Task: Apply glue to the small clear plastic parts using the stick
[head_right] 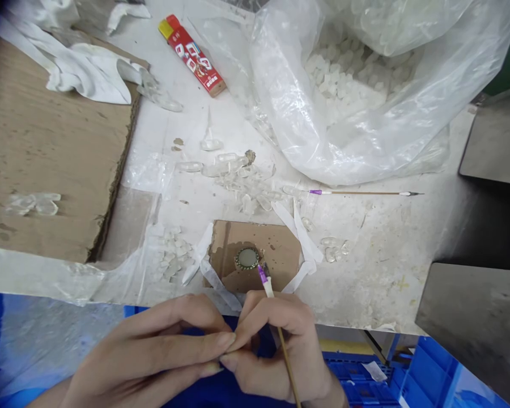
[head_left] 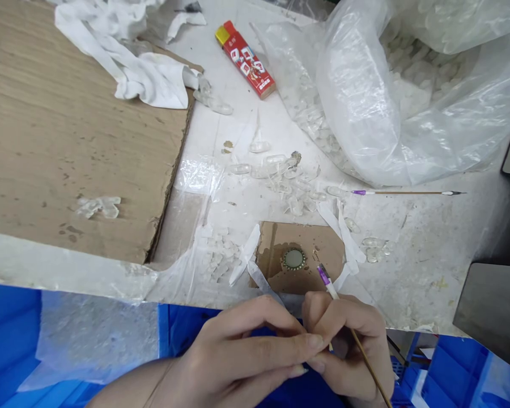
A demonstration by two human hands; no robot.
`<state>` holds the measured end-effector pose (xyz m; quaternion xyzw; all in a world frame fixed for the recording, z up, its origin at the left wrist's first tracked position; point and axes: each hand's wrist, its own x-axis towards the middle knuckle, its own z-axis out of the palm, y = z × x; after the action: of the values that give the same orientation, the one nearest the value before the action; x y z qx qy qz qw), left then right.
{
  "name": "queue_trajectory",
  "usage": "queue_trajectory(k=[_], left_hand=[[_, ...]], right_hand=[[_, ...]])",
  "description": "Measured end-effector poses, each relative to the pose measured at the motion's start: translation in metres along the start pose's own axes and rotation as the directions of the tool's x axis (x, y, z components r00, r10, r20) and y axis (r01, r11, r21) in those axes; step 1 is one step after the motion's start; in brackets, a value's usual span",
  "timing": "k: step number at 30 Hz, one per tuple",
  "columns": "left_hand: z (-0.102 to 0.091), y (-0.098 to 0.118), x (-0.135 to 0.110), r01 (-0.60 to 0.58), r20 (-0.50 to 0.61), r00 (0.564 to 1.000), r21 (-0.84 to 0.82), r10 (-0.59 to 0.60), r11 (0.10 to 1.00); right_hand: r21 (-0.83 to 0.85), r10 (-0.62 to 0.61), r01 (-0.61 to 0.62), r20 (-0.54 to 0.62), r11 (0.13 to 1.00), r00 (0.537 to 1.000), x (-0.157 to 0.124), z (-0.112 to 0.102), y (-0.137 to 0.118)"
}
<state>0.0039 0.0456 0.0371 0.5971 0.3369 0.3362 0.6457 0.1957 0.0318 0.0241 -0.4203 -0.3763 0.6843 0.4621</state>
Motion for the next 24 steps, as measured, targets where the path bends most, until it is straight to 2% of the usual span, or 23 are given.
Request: queue_trajectory(k=[13, 24], left_hand=[[-0.0037, 0.0018, 0.0057, -0.068, 0.015, 0.998, 0.091, 0.067, 0.994], [0.0008, 0.0002, 0.0050, 0.001, -0.062, 0.998, 0.130, 0.007, 0.992]], right_hand=[[0.015, 0.009, -0.008, -0.070, 1.000, 0.998, -0.0041, 0.0063, 0.0043], [0.102, 0.093, -0.087, -0.060, 0.991, 0.994, -0.0076, 0.0089, 0.0051]])
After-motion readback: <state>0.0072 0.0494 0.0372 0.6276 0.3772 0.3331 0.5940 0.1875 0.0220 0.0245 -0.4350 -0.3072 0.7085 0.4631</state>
